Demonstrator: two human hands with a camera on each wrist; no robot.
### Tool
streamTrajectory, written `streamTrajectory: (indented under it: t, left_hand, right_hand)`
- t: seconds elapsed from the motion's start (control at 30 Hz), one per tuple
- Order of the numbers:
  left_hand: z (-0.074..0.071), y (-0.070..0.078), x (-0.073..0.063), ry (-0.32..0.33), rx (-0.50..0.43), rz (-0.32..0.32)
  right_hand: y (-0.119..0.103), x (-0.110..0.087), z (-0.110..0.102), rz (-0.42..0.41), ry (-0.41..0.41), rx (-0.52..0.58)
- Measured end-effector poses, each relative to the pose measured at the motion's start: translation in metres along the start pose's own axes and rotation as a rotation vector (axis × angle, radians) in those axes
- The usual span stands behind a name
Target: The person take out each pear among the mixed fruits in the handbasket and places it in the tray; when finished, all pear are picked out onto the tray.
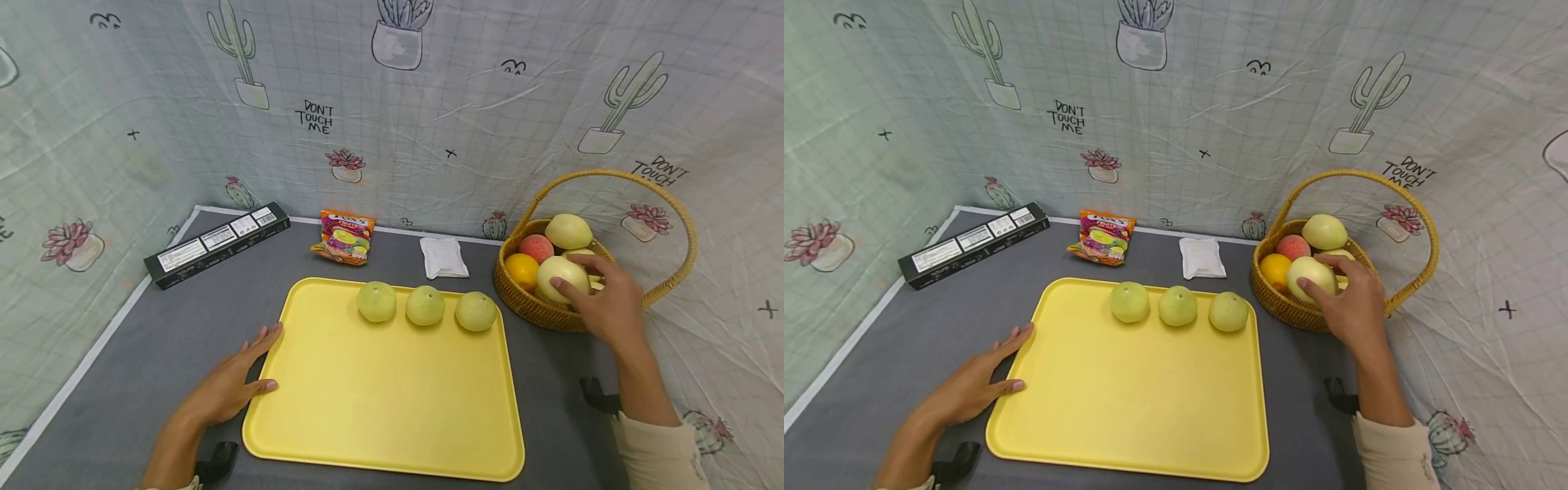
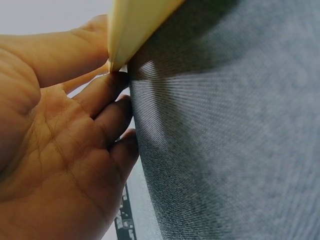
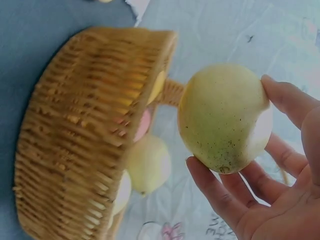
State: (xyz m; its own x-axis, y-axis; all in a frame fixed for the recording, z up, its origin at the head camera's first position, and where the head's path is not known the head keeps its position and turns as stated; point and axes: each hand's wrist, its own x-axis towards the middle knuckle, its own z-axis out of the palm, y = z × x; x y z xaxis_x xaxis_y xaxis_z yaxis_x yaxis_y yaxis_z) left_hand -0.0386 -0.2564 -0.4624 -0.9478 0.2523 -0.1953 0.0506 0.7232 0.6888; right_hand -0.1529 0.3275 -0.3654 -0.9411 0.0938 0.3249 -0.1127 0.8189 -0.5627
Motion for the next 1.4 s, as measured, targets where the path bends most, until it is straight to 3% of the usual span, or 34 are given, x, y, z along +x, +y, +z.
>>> streamTrajectory:
  t: [0.17,0.5,0.9,1.07,1.4]
  left_hand:
    - [-0.001,0.0,0.001,0.002,0.002,0.001]
    - [-0.001,0.002,0.001,0.002,0.003,0.001]
    - [-0.002,0.002,0.002,0.003,0.012,-0.003]
    - [-0.002,0.003,0.001,0.005,0.012,0.005]
    - [-0.002,0.004,0.0,0.001,0.006,-0.006]
  right_hand:
    - [-0.018,-0.008,-0.003,-0.056,0.02,0.034]
    - [-0.04,-0.03,-0.003,-0.12,-0.056,0.105]
    - [-0.048,-0.053,0.018,-0.197,-0.173,0.244]
    - [-0.046,-0.063,0.028,-0.239,-0.215,0.224]
    - [-0.04,-0.081,0.048,-0.23,-0.34,0.188]
